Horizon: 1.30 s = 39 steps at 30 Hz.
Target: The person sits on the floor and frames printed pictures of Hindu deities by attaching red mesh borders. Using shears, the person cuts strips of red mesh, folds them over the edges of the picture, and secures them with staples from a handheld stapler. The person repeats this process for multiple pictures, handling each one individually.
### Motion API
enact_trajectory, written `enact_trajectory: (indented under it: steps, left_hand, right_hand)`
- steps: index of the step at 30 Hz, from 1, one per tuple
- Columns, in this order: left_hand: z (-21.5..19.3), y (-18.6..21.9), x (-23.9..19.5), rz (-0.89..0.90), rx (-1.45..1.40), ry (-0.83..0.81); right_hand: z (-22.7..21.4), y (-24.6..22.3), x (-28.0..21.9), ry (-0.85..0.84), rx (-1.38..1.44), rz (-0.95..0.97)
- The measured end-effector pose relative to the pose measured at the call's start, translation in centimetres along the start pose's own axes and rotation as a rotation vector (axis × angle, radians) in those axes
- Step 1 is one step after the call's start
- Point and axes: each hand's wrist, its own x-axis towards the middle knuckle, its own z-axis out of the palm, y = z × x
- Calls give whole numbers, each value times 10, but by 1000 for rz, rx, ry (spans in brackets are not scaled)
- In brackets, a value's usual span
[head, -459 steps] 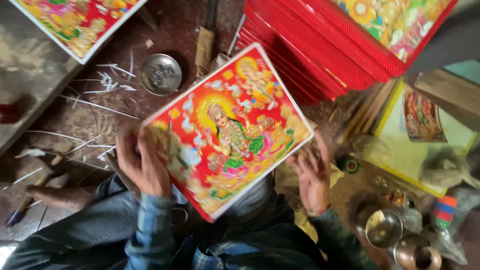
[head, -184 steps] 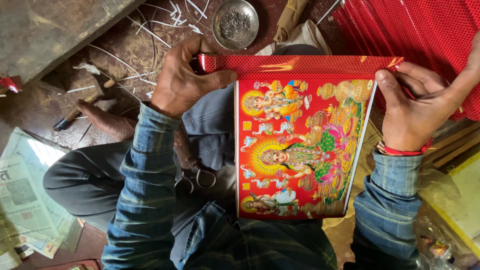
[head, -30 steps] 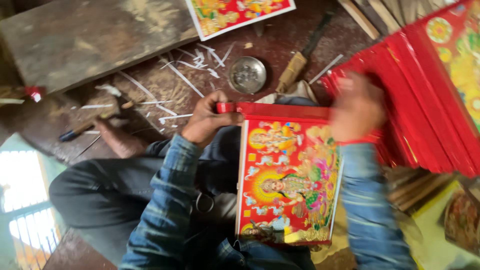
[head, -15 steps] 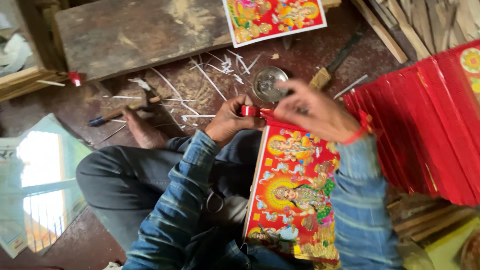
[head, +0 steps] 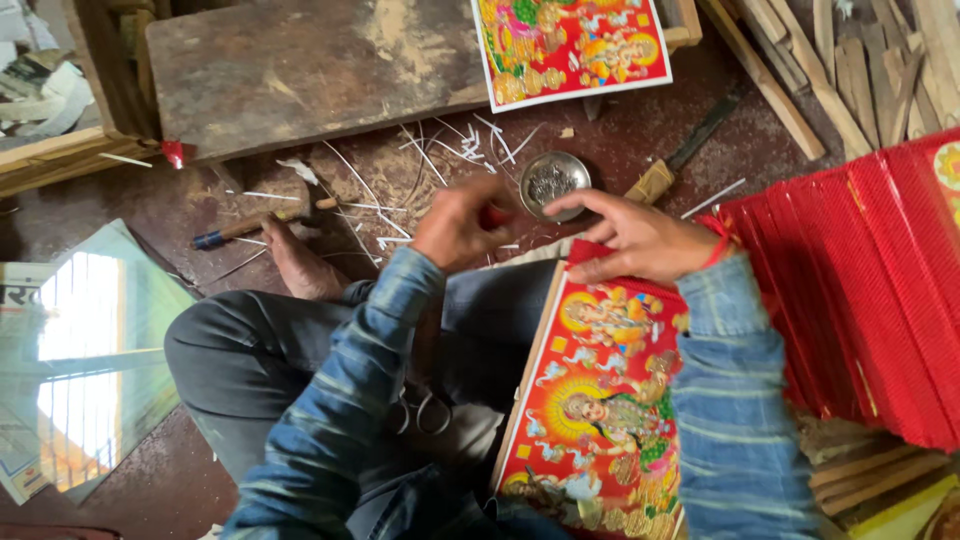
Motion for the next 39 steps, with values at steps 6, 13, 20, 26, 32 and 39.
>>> enact_trajectory:
  steps: [6, 13, 20, 26, 32, 39]
  left_hand:
    - [-67, -32, 8, 24, 177, 291]
    - [-128, -95, 19, 1, 424, 518]
    - [-142, -184, 17, -166, 516, 545]
    - [-151, -204, 8, -249, 489, 533]
    - [-139, -130, 9, 73, 781, 730]
    - [0, 2, 1, -201, -317, -1]
  right_hand:
    - [0, 6, -7, 18, 33, -13]
    - [-7, 17, -13, 71, -101, 32]
    - [-24, 28, -34, 117, -93, 101]
    - [-34, 26, -52, 187, -218, 217]
    - [-53, 66, -82, 217, -164, 228]
    - [-72, 120, -124, 237, -68, 235]
